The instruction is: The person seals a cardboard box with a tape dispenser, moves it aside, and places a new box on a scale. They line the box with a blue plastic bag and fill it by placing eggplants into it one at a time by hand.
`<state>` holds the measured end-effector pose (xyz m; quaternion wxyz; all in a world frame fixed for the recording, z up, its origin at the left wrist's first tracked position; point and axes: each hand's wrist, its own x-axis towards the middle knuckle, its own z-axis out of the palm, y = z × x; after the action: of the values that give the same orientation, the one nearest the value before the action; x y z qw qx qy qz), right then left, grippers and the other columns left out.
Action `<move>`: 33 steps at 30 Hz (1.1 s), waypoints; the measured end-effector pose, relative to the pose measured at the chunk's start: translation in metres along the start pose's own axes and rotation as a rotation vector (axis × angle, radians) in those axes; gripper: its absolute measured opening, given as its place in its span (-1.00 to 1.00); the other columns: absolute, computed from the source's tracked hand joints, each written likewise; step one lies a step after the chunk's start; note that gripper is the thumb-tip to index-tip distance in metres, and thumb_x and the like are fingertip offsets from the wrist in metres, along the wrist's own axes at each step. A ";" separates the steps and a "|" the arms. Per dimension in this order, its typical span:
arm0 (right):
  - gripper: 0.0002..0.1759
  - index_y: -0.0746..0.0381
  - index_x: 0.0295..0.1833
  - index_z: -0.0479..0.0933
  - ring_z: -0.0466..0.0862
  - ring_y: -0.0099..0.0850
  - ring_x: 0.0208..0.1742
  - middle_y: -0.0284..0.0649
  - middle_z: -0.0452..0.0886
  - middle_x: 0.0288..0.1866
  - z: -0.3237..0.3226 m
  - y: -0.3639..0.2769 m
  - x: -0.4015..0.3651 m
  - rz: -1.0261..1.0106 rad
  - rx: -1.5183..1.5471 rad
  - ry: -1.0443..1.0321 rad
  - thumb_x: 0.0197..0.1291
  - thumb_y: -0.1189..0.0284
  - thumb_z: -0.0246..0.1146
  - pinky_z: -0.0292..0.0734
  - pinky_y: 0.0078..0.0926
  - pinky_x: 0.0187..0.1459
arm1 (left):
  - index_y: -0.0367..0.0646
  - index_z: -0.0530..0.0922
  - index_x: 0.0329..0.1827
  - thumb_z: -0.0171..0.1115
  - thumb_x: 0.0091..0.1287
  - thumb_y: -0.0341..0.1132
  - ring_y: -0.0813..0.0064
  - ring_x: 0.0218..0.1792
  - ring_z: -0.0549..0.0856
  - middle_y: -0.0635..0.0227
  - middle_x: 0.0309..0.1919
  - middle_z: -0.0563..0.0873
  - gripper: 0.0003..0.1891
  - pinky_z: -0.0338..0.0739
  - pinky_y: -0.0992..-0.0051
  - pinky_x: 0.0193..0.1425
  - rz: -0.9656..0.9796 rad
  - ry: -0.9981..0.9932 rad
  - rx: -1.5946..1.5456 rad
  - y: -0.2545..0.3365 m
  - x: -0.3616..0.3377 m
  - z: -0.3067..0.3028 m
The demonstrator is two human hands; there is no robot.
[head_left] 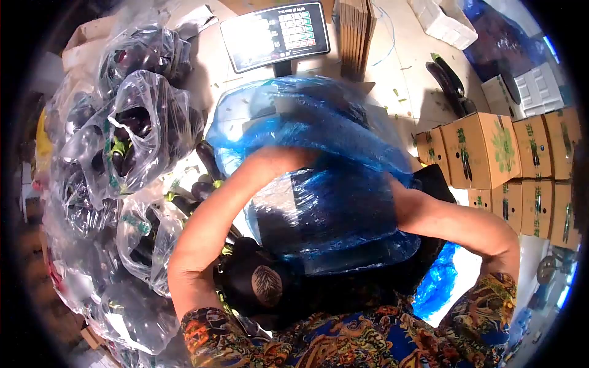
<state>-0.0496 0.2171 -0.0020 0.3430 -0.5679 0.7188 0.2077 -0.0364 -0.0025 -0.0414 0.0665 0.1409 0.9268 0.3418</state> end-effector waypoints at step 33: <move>-0.63 0.35 -0.14 0.61 0.62 -0.54 -0.33 -0.24 0.66 -0.32 -0.040 0.248 0.069 0.018 1.563 0.911 0.34 0.21 0.16 0.51 -0.58 -0.25 | -0.29 0.59 0.04 0.17 0.41 -0.30 0.61 -0.33 0.63 0.34 -0.27 0.70 -0.73 0.50 0.65 -0.27 -0.296 0.690 -1.014 -0.051 -0.016 -0.042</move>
<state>-0.3056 0.2096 -0.0476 0.3115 -0.1948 0.7255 -0.5819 -0.0411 -0.0702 -0.0428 -0.1314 -0.1562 0.6274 0.7515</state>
